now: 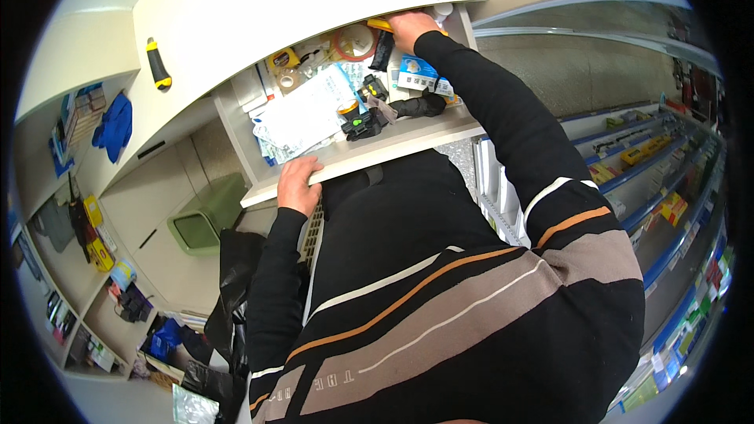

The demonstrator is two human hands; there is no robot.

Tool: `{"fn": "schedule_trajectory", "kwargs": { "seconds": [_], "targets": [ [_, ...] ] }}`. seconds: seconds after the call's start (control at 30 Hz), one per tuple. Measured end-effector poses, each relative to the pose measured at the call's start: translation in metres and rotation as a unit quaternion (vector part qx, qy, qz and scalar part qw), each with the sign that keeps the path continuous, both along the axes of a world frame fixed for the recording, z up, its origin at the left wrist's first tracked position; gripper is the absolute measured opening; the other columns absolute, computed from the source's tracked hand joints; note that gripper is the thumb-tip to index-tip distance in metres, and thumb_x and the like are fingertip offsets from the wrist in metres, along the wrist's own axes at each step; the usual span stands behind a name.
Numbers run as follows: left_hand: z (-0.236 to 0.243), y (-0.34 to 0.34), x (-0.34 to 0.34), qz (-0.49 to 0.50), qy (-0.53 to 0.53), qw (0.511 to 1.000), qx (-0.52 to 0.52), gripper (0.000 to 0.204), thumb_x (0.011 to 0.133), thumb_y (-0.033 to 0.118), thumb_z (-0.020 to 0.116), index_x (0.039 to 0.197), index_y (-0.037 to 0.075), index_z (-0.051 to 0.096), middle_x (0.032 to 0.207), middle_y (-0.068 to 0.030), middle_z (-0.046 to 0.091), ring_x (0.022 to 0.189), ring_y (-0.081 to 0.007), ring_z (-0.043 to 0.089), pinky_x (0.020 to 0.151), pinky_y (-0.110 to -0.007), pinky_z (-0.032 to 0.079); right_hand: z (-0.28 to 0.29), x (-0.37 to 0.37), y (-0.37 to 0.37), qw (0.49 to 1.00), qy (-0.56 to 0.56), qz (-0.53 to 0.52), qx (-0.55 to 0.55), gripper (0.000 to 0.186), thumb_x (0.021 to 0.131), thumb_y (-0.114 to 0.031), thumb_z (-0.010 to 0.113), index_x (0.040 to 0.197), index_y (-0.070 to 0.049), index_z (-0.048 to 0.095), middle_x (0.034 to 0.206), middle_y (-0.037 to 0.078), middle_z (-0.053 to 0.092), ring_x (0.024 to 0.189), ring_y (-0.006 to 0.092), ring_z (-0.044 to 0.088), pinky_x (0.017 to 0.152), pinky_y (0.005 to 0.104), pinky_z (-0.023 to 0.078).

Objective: The person wipes a cluttered shelf with a blue cloth, moving various items such as boxes, containers, and tools aside to reach different areas. They handle multiple objects including a plastic container, a drill, and small boxes, then continue wiping the surface and repositioning items.

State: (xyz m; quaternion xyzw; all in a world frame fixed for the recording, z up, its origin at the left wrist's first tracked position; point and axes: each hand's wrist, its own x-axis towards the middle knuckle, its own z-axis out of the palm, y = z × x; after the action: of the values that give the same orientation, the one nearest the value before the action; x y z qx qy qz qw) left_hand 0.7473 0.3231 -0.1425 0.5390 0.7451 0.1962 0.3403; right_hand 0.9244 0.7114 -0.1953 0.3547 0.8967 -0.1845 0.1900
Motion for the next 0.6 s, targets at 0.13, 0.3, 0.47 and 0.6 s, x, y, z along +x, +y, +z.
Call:
{"fn": "schedule_trajectory", "kwargs": {
  "seconds": [0.13,0.3,0.47,0.6],
  "targets": [
    [0.005,0.001,0.005,0.004,0.021,1.000,0.014,0.037,0.068,-0.003,0.067,0.104,0.006,0.069,0.120,-0.0119,0.067,0.114,-0.0365,0.059,0.100,-0.044,0.048,-0.031,-0.026,0.003,0.987,0.077,0.046,0.130,0.030,0.096,-0.020,0.053,0.115,-0.006,0.071,0.119,0.022,0.070,0.106,0.0384,0.069,0.091,0.0503,0.054],
    [0.014,0.001,0.013,0.026,0.026,0.999,0.002,0.041,0.074,-0.003,0.065,0.113,0.007,0.069,0.127,-0.0129,0.065,0.120,-0.0360,0.058,0.105,-0.044,0.046,-0.052,-0.012,-0.010,0.977,0.087,0.057,0.187,0.029,0.092,-0.016,0.057,0.116,-0.006,0.070,0.117,0.022,0.070,0.105,0.0384,0.069,0.089,0.0503,0.055],
    [0.018,-0.009,0.008,0.068,-0.053,0.996,0.012,0.041,0.074,-0.002,0.061,0.113,0.006,0.069,0.129,-0.0142,0.064,0.121,-0.0367,0.058,0.106,-0.045,0.047,-0.038,0.038,-0.017,0.982,0.155,-0.019,0.108,0.042,0.085,-0.015,0.067,0.127,-0.009,0.061,0.120,0.021,0.064,0.110,0.0414,0.061,0.097,0.0510,0.049],
    [0.020,0.012,-0.058,0.142,0.048,0.984,0.094,0.029,0.081,0.001,0.062,0.108,0.004,0.072,0.121,-0.0141,0.068,0.114,-0.0328,0.064,0.098,-0.041,0.052,-0.011,0.052,-0.050,0.941,0.326,-0.027,0.086,0.044,0.082,-0.002,0.065,0.126,-0.004,0.060,0.129,0.020,0.057,0.119,0.0413,0.055,0.104,0.0490,0.044]
  ]
}}
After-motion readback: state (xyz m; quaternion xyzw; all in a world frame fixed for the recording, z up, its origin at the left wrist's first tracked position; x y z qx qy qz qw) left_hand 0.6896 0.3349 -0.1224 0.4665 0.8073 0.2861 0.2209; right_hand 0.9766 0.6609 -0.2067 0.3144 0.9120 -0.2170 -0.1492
